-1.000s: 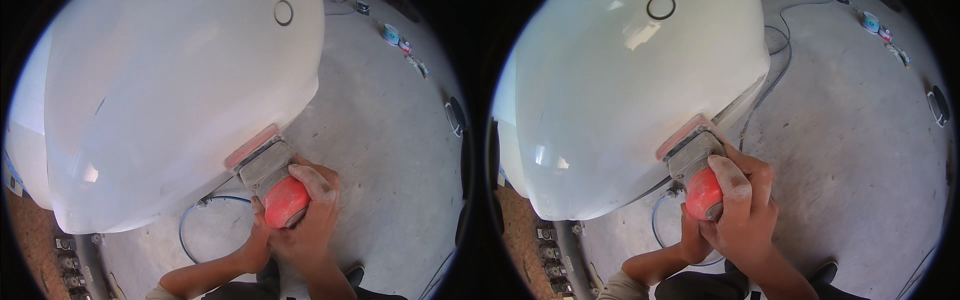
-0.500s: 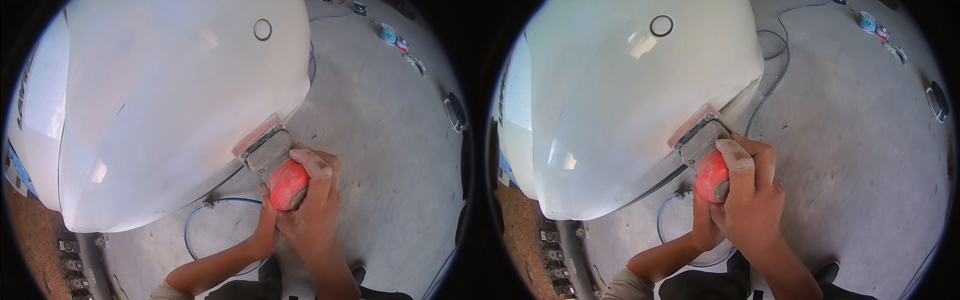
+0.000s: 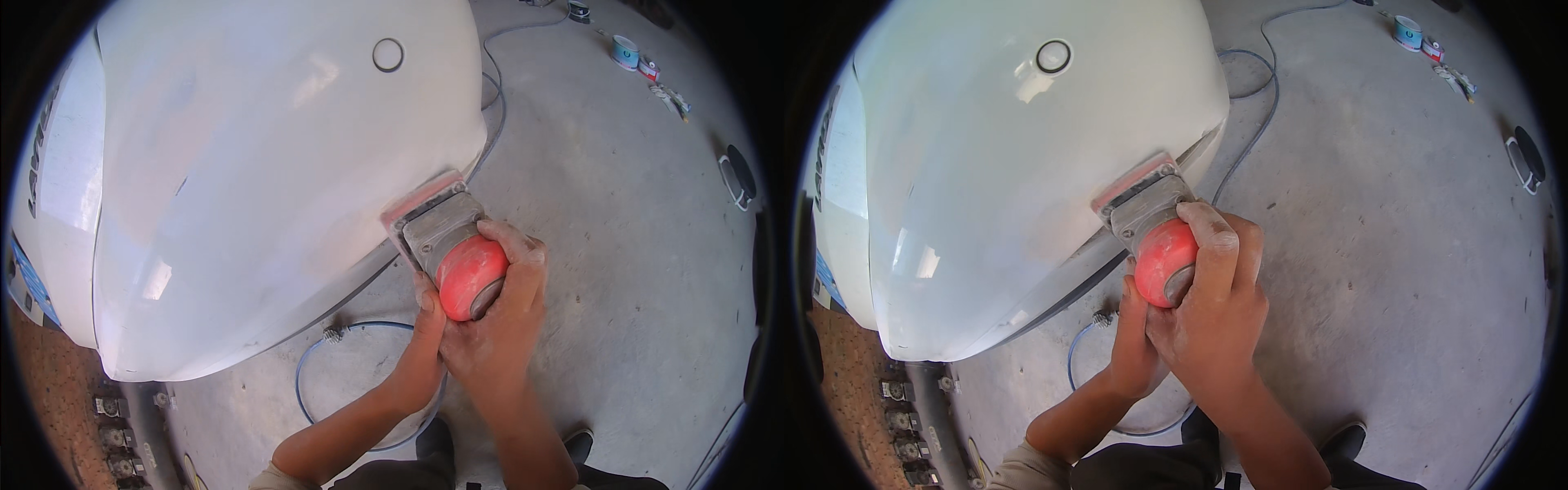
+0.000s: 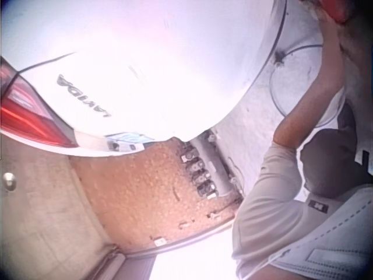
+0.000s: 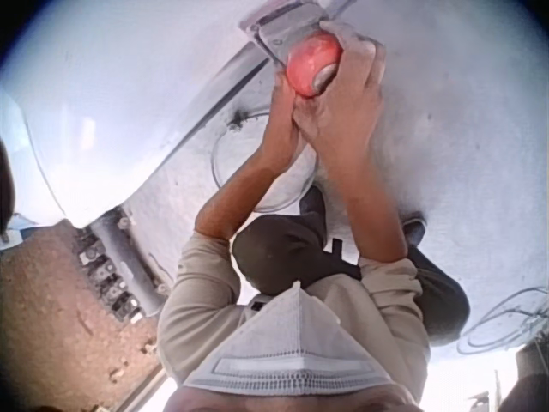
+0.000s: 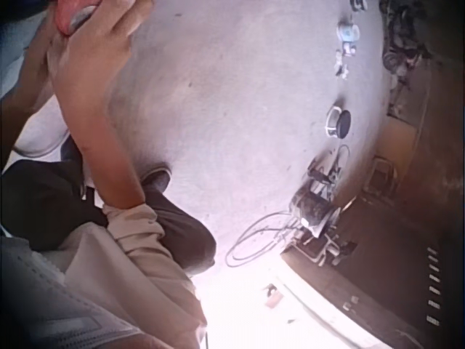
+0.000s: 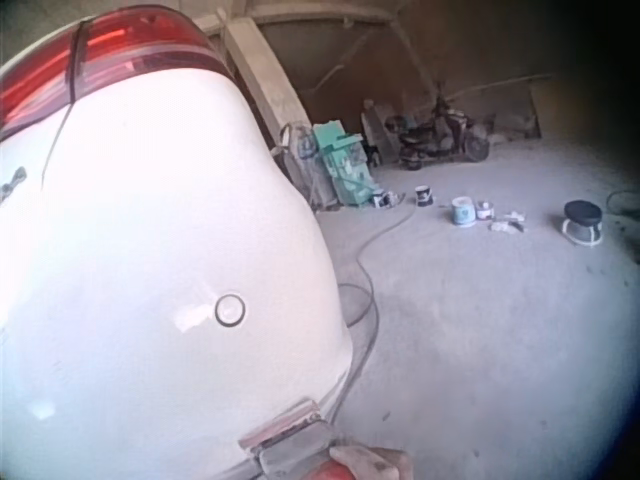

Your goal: The person uses a pneumatic orbital sander to smooth the rear bumper of a white car. They repeatedly sand the surface, frequently pause to wipe away dust, and inspect the area with their hand. The person opens the trunk to access the bumper edge and continues sanding along the seam.

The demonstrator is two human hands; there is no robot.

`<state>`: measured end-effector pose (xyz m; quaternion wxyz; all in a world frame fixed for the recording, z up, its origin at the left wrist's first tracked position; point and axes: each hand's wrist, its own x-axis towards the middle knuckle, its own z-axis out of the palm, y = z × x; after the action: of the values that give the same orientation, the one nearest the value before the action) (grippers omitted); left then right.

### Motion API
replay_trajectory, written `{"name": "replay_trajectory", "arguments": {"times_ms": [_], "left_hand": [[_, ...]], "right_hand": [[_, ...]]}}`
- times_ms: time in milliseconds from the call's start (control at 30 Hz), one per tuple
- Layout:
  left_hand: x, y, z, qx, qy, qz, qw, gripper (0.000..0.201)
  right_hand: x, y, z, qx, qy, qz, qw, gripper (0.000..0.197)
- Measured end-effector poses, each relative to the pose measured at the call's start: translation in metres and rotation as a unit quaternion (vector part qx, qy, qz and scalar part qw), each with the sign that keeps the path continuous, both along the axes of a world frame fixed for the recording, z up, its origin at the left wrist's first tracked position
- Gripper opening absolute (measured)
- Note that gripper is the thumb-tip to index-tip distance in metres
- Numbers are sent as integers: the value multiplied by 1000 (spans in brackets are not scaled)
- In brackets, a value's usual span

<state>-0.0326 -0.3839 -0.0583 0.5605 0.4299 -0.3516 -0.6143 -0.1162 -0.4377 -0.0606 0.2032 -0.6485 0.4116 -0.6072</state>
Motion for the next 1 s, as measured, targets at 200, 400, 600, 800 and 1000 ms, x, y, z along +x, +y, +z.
{"name": "replay_trajectory", "arguments": {"times_ms": [200,400,600,800,1000], "left_hand": [[-3,-13,16,26,-49,-18,998,79],[11,-10,26,-120,-397,-100,904,73],[64,-12,44,-209,-923,45,321,69],[49,-40,45,-262,-921,-75,279,78],[74,-20,79,-237,-971,-19,37,74]], "right_hand": [[2,-9,11,6,-22,-24,999,75],[-20,-35,-10,105,-204,-79,970,73],[-37,-19,-41,82,-228,-63,968,70],[-38,-12,-46,61,-226,-78,969,71],[-24,-1,-46,12,-200,-48,979,77]]}}
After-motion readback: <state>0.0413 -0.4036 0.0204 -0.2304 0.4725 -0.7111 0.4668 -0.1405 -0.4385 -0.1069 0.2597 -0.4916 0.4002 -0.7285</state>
